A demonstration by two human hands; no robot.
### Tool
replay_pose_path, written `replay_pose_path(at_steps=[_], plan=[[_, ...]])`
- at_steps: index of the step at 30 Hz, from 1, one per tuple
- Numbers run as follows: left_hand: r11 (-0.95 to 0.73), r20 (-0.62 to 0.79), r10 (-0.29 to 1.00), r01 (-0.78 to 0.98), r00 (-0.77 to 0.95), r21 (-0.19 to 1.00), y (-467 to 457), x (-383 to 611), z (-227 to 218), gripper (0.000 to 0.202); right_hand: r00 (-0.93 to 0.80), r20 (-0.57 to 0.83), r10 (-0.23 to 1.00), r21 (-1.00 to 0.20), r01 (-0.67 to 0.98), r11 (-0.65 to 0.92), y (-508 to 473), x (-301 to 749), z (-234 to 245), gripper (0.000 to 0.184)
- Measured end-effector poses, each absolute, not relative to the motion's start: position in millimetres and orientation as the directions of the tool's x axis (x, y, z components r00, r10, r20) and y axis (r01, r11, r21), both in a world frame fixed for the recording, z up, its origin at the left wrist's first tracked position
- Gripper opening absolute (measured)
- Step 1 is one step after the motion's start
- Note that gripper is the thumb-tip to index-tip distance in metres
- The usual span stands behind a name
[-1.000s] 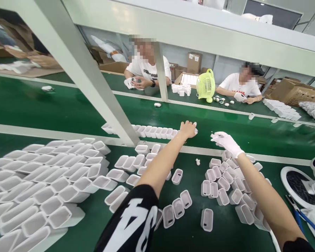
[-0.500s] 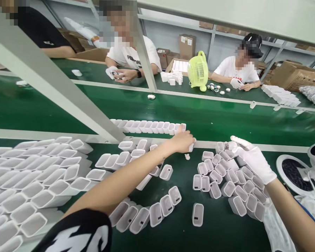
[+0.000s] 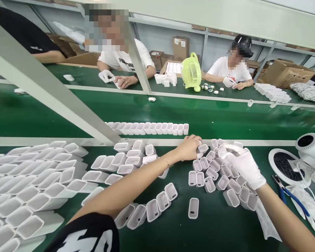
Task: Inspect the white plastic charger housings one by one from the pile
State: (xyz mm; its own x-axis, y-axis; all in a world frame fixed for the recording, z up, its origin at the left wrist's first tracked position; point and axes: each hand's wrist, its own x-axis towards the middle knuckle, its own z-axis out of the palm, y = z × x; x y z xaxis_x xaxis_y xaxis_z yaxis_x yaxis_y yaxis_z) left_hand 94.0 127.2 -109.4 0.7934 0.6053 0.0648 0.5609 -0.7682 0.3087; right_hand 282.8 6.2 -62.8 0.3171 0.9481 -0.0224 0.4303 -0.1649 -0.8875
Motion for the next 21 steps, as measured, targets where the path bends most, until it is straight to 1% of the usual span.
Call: replay_pose_path(at_steps=[3, 5, 6, 7, 8, 9, 10, 11, 12, 13, 14, 18, 21], plan=[[-0.753, 0.153, 0.635, 0.561, 0.757, 0.344, 108.7, 83.8, -94.6, 0.018, 0.348, 0.021, 0.937, -0.873, 0.463, -0.153, -2.7, 278.8, -63.3, 0.035], [-0.760, 0.185, 0.623, 0.533, 0.760, 0.371, 94.1, 75.5, -81.7, 0.020, 0.326, 0.141, 0.935, -0.838, 0.543, -0.063, -11.8, 275.4, -62.2, 0.031], [-0.769, 0.209, 0.610, 0.507, 0.765, 0.390, 86.8, 71.8, -76.1, 0.021, 0.270, 0.238, 0.933, -0.796, 0.605, 0.028, -16.8, 273.7, -61.2, 0.031], [-0.781, 0.241, 0.592, 0.474, 0.769, 0.406, 80.0, 68.4, -71.4, 0.021, 0.175, 0.350, 0.920, -0.729, 0.668, 0.150, -21.9, 272.2, -59.6, 0.034], [-0.796, 0.278, 0.572, 0.441, 0.772, 0.415, 73.8, 65.3, -67.8, 0.019, 0.050, 0.462, 0.885, -0.633, 0.717, 0.290, -26.6, 270.6, -57.6, 0.041], [-0.813, 0.314, 0.551, 0.413, 0.773, 0.411, 68.4, 62.4, -65.2, 0.016, -0.084, 0.560, 0.824, -0.517, 0.742, 0.427, -30.9, 268.9, -55.2, 0.052], [-0.830, 0.344, 0.533, 0.398, 0.773, 0.391, 63.9, 59.8, -63.6, 0.013, -0.206, 0.633, 0.747, -0.396, 0.742, 0.541, -34.5, 267.0, -52.6, 0.062], [-0.847, 0.364, 0.515, 0.395, 0.776, 0.355, 60.1, 57.3, -62.6, 0.010, -0.300, 0.681, 0.668, -0.289, 0.729, 0.621, -37.4, 264.8, -49.9, 0.069], [-0.862, 0.375, 0.498, 0.401, 0.782, 0.310, 57.0, 55.0, -62.0, 0.008, -0.360, 0.711, 0.604, -0.205, 0.716, 0.667, -39.5, 262.5, -47.3, 0.074], [-0.875, 0.382, 0.481, 0.406, 0.789, 0.262, 54.3, 52.9, -61.5, 0.008, -0.392, 0.729, 0.561, -0.147, 0.710, 0.688, -41.1, 260.1, -45.1, 0.077], [-0.887, 0.387, 0.461, 0.409, 0.798, 0.214, 52.0, 51.0, -60.9, 0.008, -0.404, 0.738, 0.541, -0.116, 0.713, 0.691, -42.3, 257.7, -43.2, 0.077], [-0.917, 0.422, 0.371, 0.398, 0.827, 0.027, 43.2, 46.3, -57.0, 0.010, -0.409, 0.728, 0.550, -0.092, 0.737, 0.670, -44.8, 249.8, -38.9, 0.079], [-0.915, 0.441, 0.335, 0.400, 0.833, -0.059, 37.5, 44.3, -53.6, 0.014, -0.433, 0.724, 0.537, -0.046, 0.747, 0.664, -46.9, 247.4, -39.1, 0.079]])
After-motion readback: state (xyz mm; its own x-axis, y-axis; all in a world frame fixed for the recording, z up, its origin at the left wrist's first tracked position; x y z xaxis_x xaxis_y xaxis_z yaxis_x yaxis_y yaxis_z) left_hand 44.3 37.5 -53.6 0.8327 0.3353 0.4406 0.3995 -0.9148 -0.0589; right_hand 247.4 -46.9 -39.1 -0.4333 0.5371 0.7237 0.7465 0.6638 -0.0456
